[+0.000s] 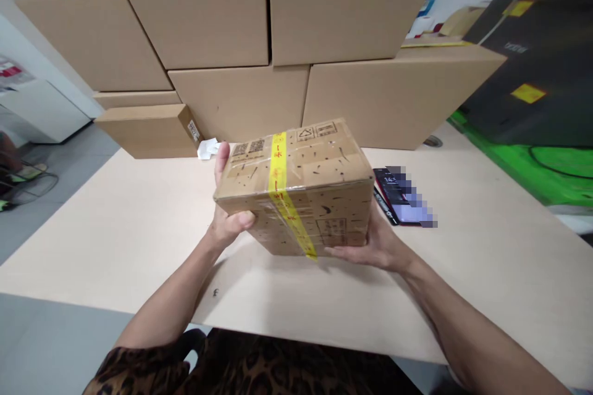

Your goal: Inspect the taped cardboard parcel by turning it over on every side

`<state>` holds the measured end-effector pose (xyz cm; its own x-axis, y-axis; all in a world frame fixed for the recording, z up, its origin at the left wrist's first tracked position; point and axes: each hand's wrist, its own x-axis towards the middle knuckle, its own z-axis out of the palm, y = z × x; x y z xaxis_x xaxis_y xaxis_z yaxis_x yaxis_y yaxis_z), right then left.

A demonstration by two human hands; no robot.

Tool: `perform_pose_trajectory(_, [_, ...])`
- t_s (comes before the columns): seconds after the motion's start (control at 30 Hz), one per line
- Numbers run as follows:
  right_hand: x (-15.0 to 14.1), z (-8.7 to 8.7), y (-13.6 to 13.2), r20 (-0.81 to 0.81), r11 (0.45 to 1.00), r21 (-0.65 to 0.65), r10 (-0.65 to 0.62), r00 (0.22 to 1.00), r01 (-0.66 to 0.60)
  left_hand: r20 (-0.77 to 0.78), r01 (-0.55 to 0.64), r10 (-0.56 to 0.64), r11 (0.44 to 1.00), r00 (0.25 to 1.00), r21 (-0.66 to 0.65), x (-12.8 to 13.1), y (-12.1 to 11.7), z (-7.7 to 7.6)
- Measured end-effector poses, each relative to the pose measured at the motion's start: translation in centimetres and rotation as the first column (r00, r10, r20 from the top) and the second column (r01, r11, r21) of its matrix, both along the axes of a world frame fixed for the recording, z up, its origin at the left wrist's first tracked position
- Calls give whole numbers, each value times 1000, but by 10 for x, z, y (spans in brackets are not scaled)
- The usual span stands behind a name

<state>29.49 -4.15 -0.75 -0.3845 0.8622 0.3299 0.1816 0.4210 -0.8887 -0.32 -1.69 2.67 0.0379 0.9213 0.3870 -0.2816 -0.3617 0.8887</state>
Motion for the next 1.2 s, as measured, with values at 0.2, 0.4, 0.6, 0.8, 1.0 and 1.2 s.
perform_pose_trajectory(0.2, [34, 23, 14, 277, 911, 404, -205, 939, 80, -405, 157, -6, 927, 914, 341, -29, 28, -12])
perform_pose_trajectory(0.4, [28, 27, 12, 332, 839, 543, -260, 907, 42, -649, 256, 49, 894, 759, 367, -45, 28, -1])
perform_pose_trajectory(0.6, [14, 39, -3, 333, 616, 787, -469, 818, 33, -728, 313, 112, 850, 677, 423, -38, 26, -1])
perform_pose_trajectory(0.8, [10, 38, -10, 377, 682, 732, -398, 836, -5, -557, 201, 59, 897, 829, 394, -29, 13, -7])
perform_pose_trajectory(1.0, [16, 33, -2, 203, 791, 600, -294, 934, 119, -460, 112, 55, 938, 886, 329, -22, 8, -7])
perform_pose_trajectory(1.2, [8, 0, 15, -210, 965, -37, -261, 942, 259, -339, 27, 6, 995, 941, 92, -3, 14, -24])
